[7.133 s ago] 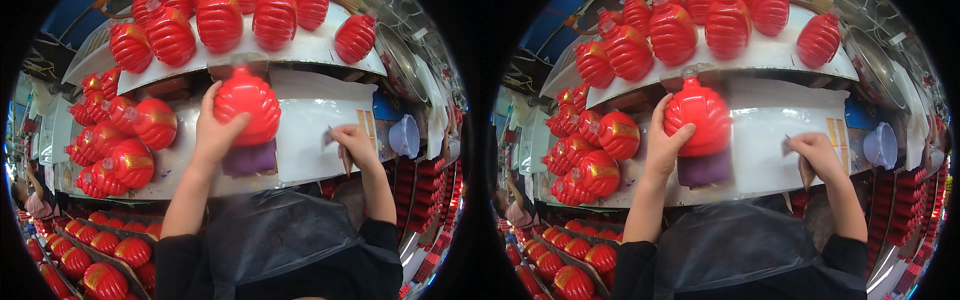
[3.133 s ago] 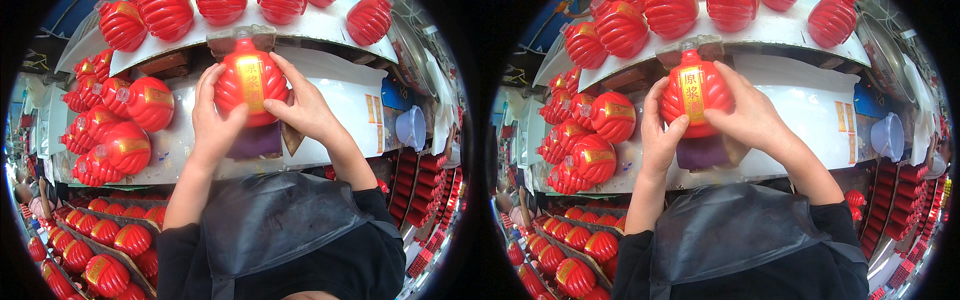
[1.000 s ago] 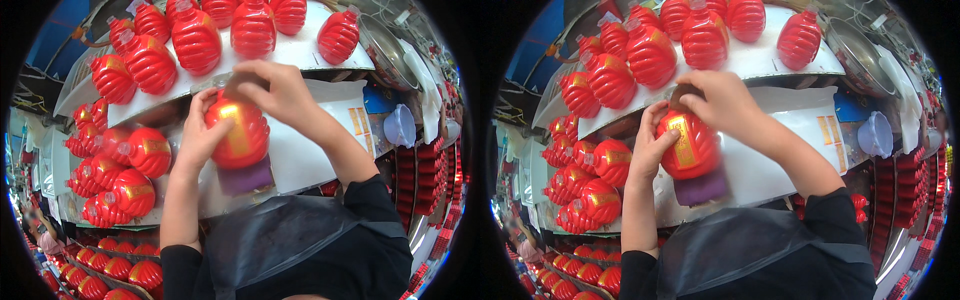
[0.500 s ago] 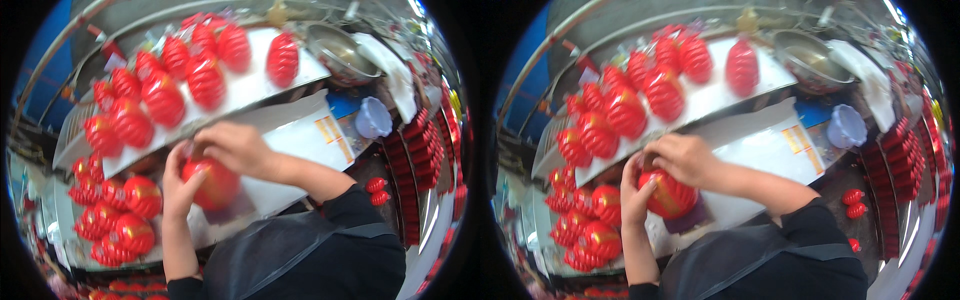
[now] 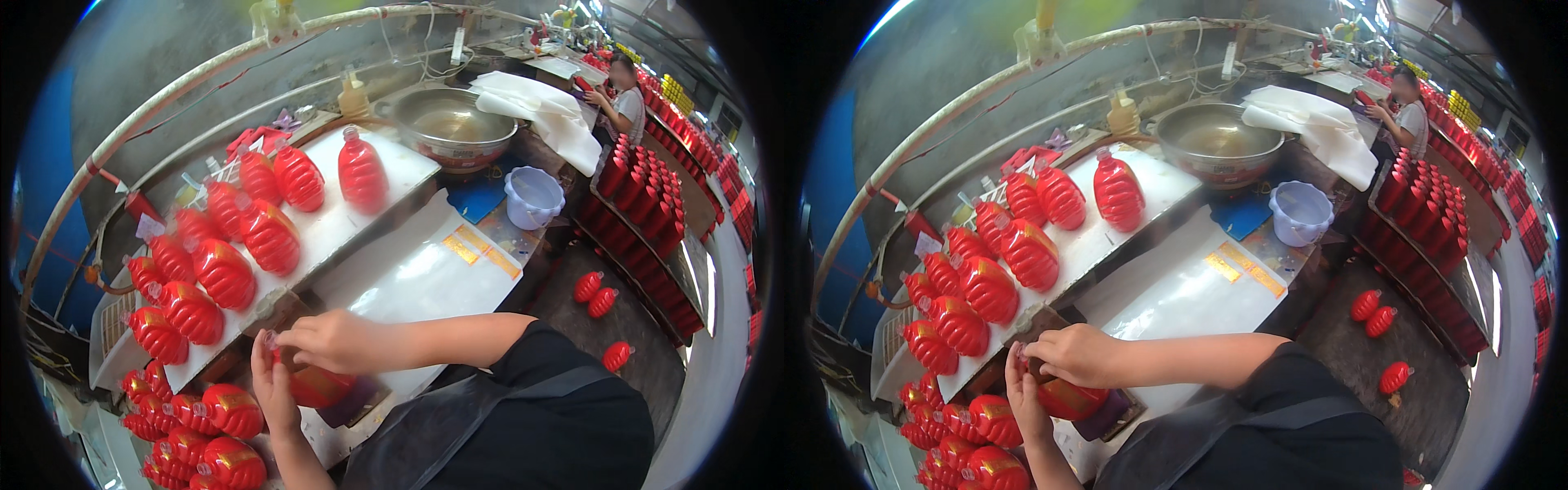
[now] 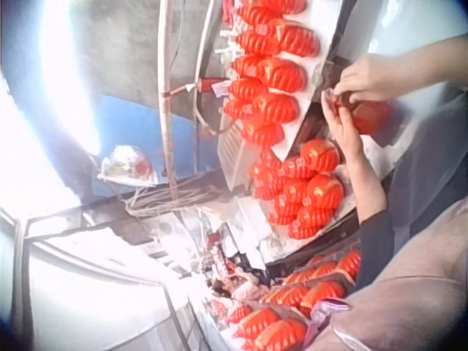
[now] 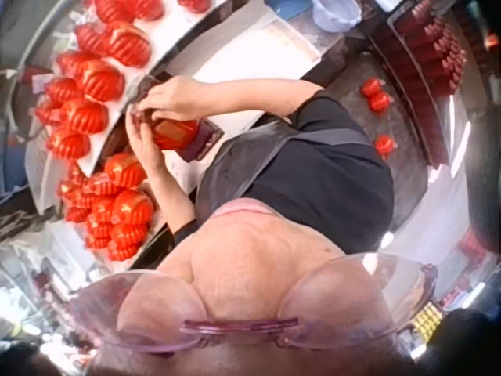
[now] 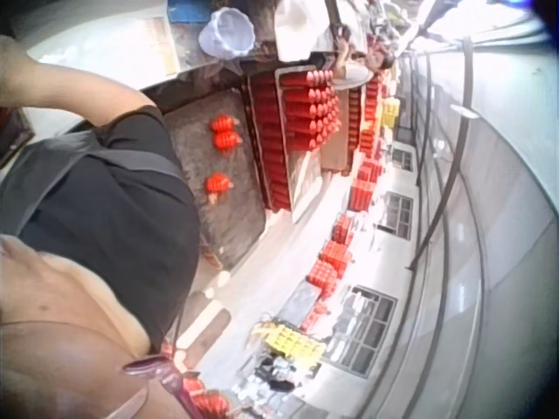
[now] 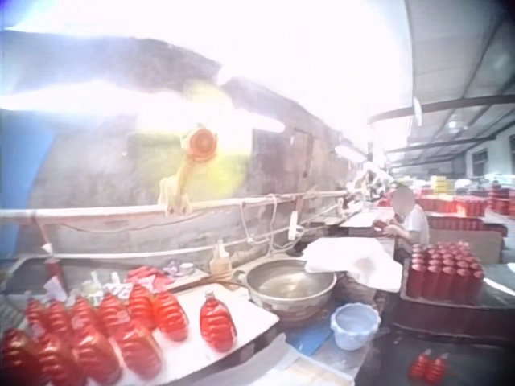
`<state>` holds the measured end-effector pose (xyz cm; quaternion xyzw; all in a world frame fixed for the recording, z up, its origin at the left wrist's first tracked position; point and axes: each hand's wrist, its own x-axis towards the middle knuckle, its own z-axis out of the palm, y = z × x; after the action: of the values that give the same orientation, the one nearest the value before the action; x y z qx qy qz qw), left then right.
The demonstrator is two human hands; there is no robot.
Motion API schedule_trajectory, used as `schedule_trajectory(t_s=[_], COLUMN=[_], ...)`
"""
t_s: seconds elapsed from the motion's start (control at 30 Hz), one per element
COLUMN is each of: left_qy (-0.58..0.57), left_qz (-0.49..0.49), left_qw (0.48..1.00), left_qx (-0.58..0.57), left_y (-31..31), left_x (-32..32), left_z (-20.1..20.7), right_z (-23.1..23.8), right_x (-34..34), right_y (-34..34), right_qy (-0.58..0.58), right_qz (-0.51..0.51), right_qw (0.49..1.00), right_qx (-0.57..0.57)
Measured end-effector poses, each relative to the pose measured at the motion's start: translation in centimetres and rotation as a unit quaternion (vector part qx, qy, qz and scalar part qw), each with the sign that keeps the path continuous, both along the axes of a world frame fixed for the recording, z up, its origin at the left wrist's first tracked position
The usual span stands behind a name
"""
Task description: The person repeatedly picks up red plastic bottles, applies a gold label to the side of each bottle, smooths the label, and places the labeled bottle into a tray. The process is repeated for multiple bottles in a continuous assembly-line manner.
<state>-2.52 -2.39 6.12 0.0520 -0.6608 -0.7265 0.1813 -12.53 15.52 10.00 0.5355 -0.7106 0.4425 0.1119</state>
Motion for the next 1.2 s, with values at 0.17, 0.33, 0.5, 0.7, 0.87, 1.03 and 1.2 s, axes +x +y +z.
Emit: schedule_trajectory(t_s=[0.17,0.33,0.5,0.7,0.87,1.03,1.2], left_qy=[0.025,0.013,0.014,-0.011,-0.019,0.009,0.034], left_qz=[-0.034,-0.015,0.014,0.026,0.014,0.067,0.112], left_qw=[0.999,0.998,0.998,1.0,0.998,0.996,0.993], left_qx=[-0.026,0.058,0.065,0.01,0.06,0.058,-0.01], left_y=[0.0,-1.1,-2.5,-3.6,-4.0,-2.8,-1.4], left_x=[-0.2,-1.9,-3.5,-3.6,-3.8,-2.3,-1.4], left_z=[0.1,-1.0,-2.5,-3.6,-4.2,-4.6,-4.3], right_z=[0.3,-2.0,-4.8,-4.8,-5.6,-6.9,-5.5], right_x=[-0.1,1.6,4.3,5.7,4.4,2.1,2.4], right_y=[-0.2,0.8,2.0,4.7,8.0,11.4,13.5], right_qy=[0.038,0.092,0.151,-0.096,-0.328,-0.379,-0.465], right_qz=[-0.057,-0.066,0.109,0.022,-0.046,-0.127,-0.198], right_qw=[0.995,0.988,0.981,0.995,0.942,0.915,0.863], right_qx=[-0.067,-0.108,-0.047,0.032,-0.05,-0.047,-0.007])
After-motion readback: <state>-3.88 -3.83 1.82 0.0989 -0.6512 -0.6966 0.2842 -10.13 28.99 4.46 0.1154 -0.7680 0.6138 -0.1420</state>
